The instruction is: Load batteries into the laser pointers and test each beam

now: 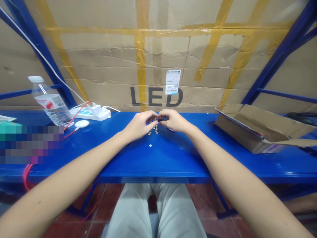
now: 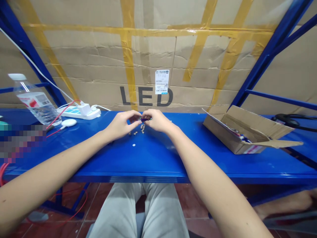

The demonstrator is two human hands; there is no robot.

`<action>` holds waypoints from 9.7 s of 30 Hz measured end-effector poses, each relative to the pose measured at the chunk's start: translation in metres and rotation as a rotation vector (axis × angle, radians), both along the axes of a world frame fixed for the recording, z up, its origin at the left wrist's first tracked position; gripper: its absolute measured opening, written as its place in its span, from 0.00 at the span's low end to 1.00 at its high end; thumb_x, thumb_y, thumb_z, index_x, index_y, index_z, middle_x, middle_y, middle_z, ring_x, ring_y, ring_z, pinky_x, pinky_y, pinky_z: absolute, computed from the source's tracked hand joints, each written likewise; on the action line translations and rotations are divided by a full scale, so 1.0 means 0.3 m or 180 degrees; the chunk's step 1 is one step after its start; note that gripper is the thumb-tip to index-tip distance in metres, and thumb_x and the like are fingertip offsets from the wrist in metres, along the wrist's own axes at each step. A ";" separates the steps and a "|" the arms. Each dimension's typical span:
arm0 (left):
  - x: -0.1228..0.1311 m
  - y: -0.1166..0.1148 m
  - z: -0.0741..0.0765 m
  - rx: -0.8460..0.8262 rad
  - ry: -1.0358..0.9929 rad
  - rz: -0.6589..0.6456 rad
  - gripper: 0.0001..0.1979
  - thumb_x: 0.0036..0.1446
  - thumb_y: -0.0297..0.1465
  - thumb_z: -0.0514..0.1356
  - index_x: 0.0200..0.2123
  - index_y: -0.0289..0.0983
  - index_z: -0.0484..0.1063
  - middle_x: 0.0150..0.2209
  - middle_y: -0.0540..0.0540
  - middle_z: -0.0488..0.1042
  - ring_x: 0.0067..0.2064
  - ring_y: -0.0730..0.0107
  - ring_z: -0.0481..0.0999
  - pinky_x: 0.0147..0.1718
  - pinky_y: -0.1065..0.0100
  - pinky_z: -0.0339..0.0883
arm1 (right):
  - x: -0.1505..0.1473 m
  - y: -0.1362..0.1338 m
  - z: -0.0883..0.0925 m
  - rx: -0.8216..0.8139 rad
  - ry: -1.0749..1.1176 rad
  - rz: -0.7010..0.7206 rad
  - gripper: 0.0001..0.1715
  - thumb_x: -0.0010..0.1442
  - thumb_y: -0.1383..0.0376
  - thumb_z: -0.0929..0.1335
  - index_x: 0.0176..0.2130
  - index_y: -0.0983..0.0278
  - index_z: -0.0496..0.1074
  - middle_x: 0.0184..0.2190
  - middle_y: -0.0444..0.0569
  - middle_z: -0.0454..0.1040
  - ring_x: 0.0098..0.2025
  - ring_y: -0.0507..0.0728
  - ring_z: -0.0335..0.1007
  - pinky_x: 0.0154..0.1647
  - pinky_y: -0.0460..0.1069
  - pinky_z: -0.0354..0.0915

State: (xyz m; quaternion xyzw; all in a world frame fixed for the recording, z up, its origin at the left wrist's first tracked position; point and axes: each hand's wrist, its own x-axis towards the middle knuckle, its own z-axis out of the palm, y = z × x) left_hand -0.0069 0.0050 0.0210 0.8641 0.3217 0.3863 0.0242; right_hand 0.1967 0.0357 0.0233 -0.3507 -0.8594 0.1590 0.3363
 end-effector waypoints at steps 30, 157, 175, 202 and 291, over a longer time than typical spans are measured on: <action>-0.022 0.004 0.002 0.0610 0.0323 -0.0459 0.09 0.62 0.33 0.62 0.44 0.37 0.69 0.35 0.48 0.78 0.34 0.71 0.78 0.36 0.69 0.71 | -0.019 -0.013 0.008 -0.1337 0.1769 0.0669 0.21 0.53 0.50 0.75 0.32 0.65 0.72 0.23 0.43 0.70 0.24 0.50 0.62 0.27 0.48 0.60; -0.013 0.002 -0.010 0.1767 0.0182 0.0072 0.08 0.65 0.35 0.58 0.39 0.36 0.68 0.31 0.48 0.75 0.28 0.75 0.74 0.25 0.73 0.63 | -0.046 -0.042 0.006 -0.3825 0.2576 0.1354 0.09 0.62 0.72 0.62 0.30 0.66 0.66 0.23 0.45 0.60 0.25 0.50 0.55 0.27 0.47 0.60; -0.009 -0.019 -0.001 0.2377 0.0454 0.0255 0.09 0.68 0.30 0.53 0.44 0.38 0.73 0.42 0.43 0.77 0.35 0.71 0.78 0.30 0.71 0.71 | -0.040 -0.045 0.002 -0.3151 0.2505 0.1364 0.03 0.57 0.71 0.68 0.31 0.66 0.70 0.26 0.45 0.66 0.30 0.51 0.63 0.30 0.46 0.61; -0.055 0.016 0.038 0.0768 0.0597 0.0063 0.06 0.61 0.27 0.56 0.36 0.37 0.73 0.35 0.45 0.77 0.40 0.63 0.73 0.44 0.60 0.66 | -0.008 -0.033 0.022 -0.1200 0.1153 0.0971 0.07 0.50 0.70 0.72 0.32 0.63 0.72 0.35 0.46 0.76 0.43 0.56 0.72 0.52 0.56 0.66; -0.012 0.021 -0.007 0.0821 0.0052 -0.0334 0.06 0.63 0.27 0.56 0.40 0.36 0.74 0.37 0.44 0.74 0.38 0.69 0.74 0.39 0.65 0.69 | -0.018 0.010 -0.032 -0.0601 0.0619 0.0254 0.08 0.48 0.65 0.72 0.29 0.64 0.69 0.25 0.43 0.71 0.30 0.54 0.66 0.32 0.48 0.61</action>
